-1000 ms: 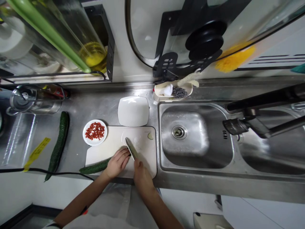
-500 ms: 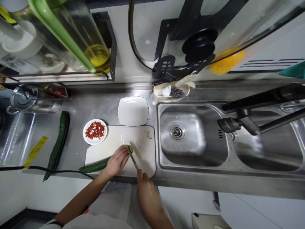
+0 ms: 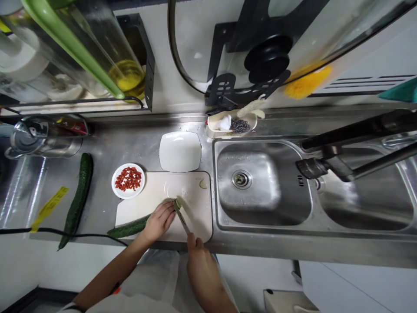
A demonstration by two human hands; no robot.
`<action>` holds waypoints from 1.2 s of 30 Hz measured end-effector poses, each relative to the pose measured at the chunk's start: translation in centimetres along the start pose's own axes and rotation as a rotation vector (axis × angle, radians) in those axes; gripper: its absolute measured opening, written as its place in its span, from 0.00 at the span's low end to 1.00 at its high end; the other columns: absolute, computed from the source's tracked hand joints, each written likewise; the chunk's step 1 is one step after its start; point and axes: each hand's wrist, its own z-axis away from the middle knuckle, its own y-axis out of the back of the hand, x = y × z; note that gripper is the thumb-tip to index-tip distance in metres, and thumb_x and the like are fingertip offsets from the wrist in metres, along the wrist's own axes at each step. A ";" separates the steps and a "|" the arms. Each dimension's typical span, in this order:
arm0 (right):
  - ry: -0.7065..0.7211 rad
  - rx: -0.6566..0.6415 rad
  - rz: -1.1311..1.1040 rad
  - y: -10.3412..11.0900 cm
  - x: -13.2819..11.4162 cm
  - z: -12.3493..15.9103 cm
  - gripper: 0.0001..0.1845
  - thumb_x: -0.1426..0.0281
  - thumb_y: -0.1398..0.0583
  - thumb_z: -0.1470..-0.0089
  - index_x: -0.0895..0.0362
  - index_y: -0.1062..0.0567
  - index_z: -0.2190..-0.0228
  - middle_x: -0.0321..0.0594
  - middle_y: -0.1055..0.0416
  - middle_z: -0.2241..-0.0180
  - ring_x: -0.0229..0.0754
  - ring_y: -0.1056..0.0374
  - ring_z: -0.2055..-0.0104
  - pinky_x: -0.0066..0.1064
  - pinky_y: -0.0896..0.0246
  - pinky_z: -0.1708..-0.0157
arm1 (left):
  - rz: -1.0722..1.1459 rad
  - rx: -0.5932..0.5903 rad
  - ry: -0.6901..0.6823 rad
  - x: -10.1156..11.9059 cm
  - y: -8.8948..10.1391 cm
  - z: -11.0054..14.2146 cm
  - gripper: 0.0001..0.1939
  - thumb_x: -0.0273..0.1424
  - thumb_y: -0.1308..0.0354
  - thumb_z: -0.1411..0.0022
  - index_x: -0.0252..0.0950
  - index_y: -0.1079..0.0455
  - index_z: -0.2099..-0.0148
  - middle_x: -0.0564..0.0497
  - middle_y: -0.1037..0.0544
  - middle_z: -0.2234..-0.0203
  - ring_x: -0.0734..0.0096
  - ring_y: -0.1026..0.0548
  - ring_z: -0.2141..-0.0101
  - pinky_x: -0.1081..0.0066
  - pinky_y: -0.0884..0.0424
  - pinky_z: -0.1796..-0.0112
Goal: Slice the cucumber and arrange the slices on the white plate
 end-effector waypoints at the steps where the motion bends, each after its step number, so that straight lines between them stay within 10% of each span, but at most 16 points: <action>1: 0.006 -0.005 0.002 0.0 0.0 -0.1 0.30 0.86 0.58 0.48 0.60 0.37 0.47 0.49 0.28 0.59 0.45 0.27 0.63 0.30 0.38 0.68 | -0.003 -0.001 -0.002 0.0 0.0 0.0 0.15 0.25 0.47 0.37 0.32 0.34 0.47 0.44 0.24 0.56 0.64 0.29 0.50 0.60 0.30 0.46; 36: 0.022 -0.028 -0.012 0.8 -0.6 -2.5 0.29 0.84 0.61 0.44 0.61 0.35 0.47 0.49 0.28 0.60 0.42 0.29 0.60 0.27 0.38 0.63 | -0.020 0.014 -0.013 -0.1 -0.2 0.2 0.17 0.25 0.47 0.37 0.32 0.34 0.46 0.44 0.24 0.55 0.64 0.29 0.49 0.59 0.30 0.46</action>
